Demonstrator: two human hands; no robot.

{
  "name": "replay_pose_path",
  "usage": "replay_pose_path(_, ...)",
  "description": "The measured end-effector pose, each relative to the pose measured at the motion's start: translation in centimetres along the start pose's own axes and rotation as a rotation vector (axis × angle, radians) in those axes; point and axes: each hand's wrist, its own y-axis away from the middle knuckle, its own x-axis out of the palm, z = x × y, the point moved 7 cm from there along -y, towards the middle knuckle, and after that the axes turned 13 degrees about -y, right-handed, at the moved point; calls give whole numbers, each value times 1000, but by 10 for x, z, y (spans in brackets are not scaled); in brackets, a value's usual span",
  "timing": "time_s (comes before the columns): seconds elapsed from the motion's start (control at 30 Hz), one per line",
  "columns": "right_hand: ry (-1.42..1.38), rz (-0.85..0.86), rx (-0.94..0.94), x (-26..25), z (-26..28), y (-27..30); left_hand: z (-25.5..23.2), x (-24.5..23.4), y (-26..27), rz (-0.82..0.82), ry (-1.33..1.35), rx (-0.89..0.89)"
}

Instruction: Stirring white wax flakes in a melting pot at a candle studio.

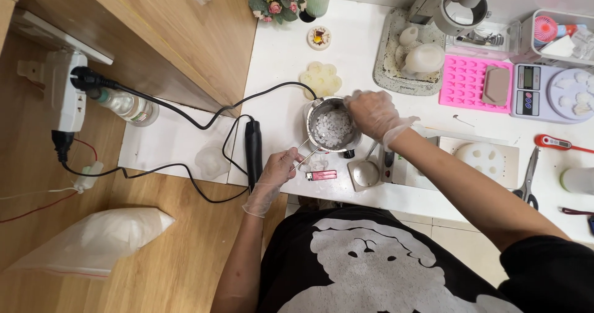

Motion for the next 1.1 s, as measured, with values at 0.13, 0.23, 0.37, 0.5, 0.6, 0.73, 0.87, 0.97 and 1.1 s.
replay_pose_path(0.13, -66, 338, 231, -16, 14, 31, 2, 0, -3, 11, 5, 6)
replay_pose_path(0.23, -293, 515, 285, 20, 13, 39, 2, 2, -3, 19, -7, 17)
replay_pose_path(0.37, -321, 235, 176, 27, 2, 27, 12, 5, -11, 29, 38, 38)
replay_pose_path(0.5, -180, 449, 305, -19, 24, 47, 3, 1, -6, 19, 9, 71)
replay_pose_path(0.6, -271, 272, 97, 61, 7, 27, 12, 3, -10, 32, 27, 32)
replay_pose_path(0.73, -253, 254, 208, 7, 19, 28, 7, 2, -8, 4, 39, 21)
replay_pose_path(0.87, -255, 395, 261, 22, 13, 34, 1, 1, -3, 21, 13, 38)
replay_pose_path(0.97, -245, 350, 211, 29, 17, 31, 2, 4, -6, 26, 38, 34)
replay_pose_path(1.1, -238, 184, 250, -26, 19, 39, -5, 2, -2, 31, 27, 25)
